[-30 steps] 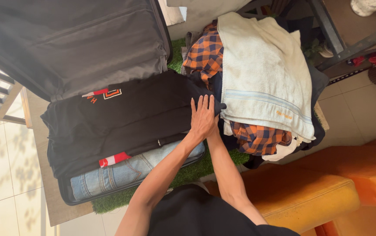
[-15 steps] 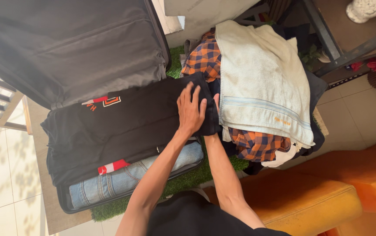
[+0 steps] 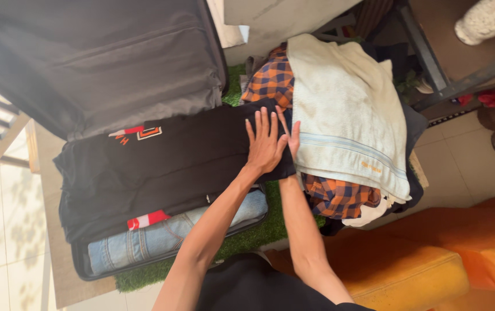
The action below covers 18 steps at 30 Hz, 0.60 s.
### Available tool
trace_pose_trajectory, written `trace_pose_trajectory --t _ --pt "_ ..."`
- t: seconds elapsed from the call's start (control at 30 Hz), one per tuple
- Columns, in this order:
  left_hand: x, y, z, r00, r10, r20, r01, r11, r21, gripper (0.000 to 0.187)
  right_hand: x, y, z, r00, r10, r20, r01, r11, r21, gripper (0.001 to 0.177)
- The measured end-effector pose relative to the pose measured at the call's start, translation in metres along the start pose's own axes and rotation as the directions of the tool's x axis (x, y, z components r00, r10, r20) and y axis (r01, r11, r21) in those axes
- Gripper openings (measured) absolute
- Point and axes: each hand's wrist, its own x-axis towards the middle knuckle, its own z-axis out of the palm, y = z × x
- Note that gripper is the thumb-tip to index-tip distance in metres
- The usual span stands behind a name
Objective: The person packs a suitcase by folding a black shirt, placing it over other clothes, smoothing it, and then folding a light-colored towel and a white shirt on top of the packed items.
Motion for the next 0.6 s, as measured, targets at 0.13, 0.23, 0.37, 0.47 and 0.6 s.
trace_pose_trajectory --t 0.13,0.23,0.37,0.47,0.6 --pt "-0.004 -0.012 0.013 0.992 0.047 0.119 -0.037 0.996 -0.081 0.070 0.008 -0.031 -0.039 0.999 0.015 -0.044 -0.034 0.891 -0.453 0.079" --pt "-0.012 -0.019 0.000 0.985 0.148 0.083 -0.124 0.961 -0.248 0.061 0.011 -0.028 -0.060 0.961 0.014 -0.275 -0.136 0.892 -0.432 0.071" --pt "-0.027 -0.031 -0.062 0.984 0.152 -0.088 -0.172 0.941 -0.290 0.033 0.017 -0.018 -0.055 0.932 -0.156 -0.327 -0.100 0.756 -0.647 0.055" --pt "-0.049 -0.074 -0.127 0.951 0.078 -0.298 -0.125 0.982 -0.141 0.024 0.021 0.002 -0.021 0.828 -0.488 -0.277 -0.116 0.334 -0.935 0.041" --pt "-0.086 -0.159 -0.197 0.898 -0.039 -0.439 0.102 0.987 0.121 0.030 0.027 0.044 0.033 0.898 -0.392 0.198 0.074 -0.309 -0.948 0.032"
